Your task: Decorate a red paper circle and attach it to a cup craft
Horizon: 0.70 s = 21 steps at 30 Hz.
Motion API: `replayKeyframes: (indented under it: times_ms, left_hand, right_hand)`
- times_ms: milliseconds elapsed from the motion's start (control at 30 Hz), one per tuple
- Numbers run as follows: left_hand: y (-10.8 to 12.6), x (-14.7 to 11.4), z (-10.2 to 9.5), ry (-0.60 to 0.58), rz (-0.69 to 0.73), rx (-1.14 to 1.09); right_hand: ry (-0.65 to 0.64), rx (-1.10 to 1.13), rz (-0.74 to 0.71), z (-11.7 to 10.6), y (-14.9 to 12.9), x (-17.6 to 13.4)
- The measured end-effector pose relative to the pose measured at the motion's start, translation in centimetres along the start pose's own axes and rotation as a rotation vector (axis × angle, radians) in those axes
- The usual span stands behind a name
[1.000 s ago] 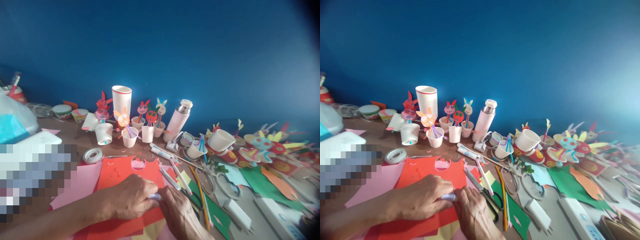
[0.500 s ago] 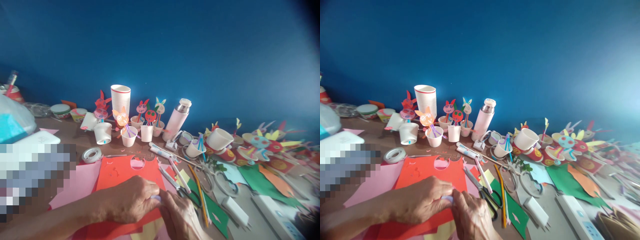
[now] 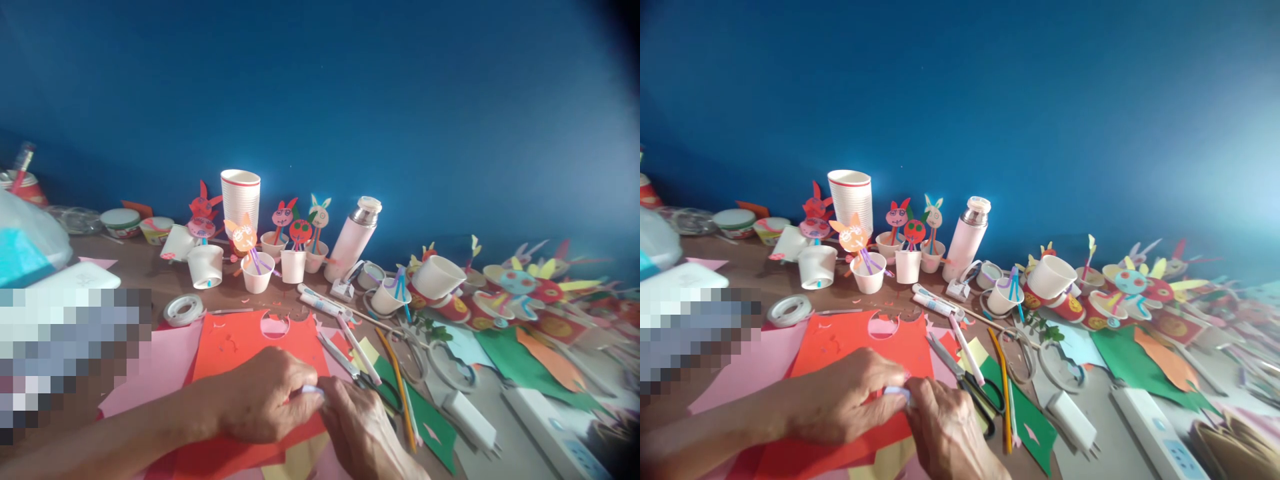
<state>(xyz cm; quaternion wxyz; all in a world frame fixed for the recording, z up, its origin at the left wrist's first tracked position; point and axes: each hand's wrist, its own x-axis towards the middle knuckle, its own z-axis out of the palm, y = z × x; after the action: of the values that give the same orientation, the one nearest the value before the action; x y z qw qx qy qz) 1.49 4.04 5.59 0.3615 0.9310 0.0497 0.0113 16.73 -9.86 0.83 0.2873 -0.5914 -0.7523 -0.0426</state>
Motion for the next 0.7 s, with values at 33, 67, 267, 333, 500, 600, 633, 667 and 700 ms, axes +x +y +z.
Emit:
replayKeyframes:
  times_ms: [33, 67, 267, 333, 500, 600, 633, 667, 700]
  left_hand:
    - [-0.1, 0.1, 0.1, 0.017, -0.025, 0.025]
    - [-0.2, 0.2, 0.2, 0.029, -0.046, 0.032]
    - [-0.1, 0.2, 0.4, 0.063, -0.095, -0.065]
    - [0.1, 0.1, 0.6, 0.071, -0.061, -0.064]
    - [0.1, -0.2, 0.5, 0.126, -0.042, -0.023]
    - [-0.1, -0.4, -0.6, 0.246, -0.067, -0.072]
    - [-0.2, -0.5, -0.9, 0.252, -0.071, -0.094]
    - [-0.2, -0.5, -1.2, 0.228, -0.085, -0.121]
    - [-0.2, -0.5, -1.4, 0.193, -0.108, -0.144]
  right_hand:
    - [0.008, -0.012, 0.004, 0.2, 0.1, 0.0]
    - [0.028, -0.028, 0.009, 0.4, 0.2, 0.0]
    - [0.066, -0.066, -0.011, 0.6, 0.0, -0.2]
    - [0.061, -0.074, -0.023, 0.6, -0.1, -0.4]
    - [0.063, -0.065, -0.017, 0.4, 0.1, -0.8]
    - [0.084, -0.054, 0.055, 0.2, 0.6, -1.0]
    - [0.081, -0.038, 0.078, 0.2, 0.7, -1.0]
    - [0.082, -0.019, 0.099, 0.3, 0.8, -1.0]
    - [0.084, 0.003, 0.130, 0.4, 0.8, -1.1]
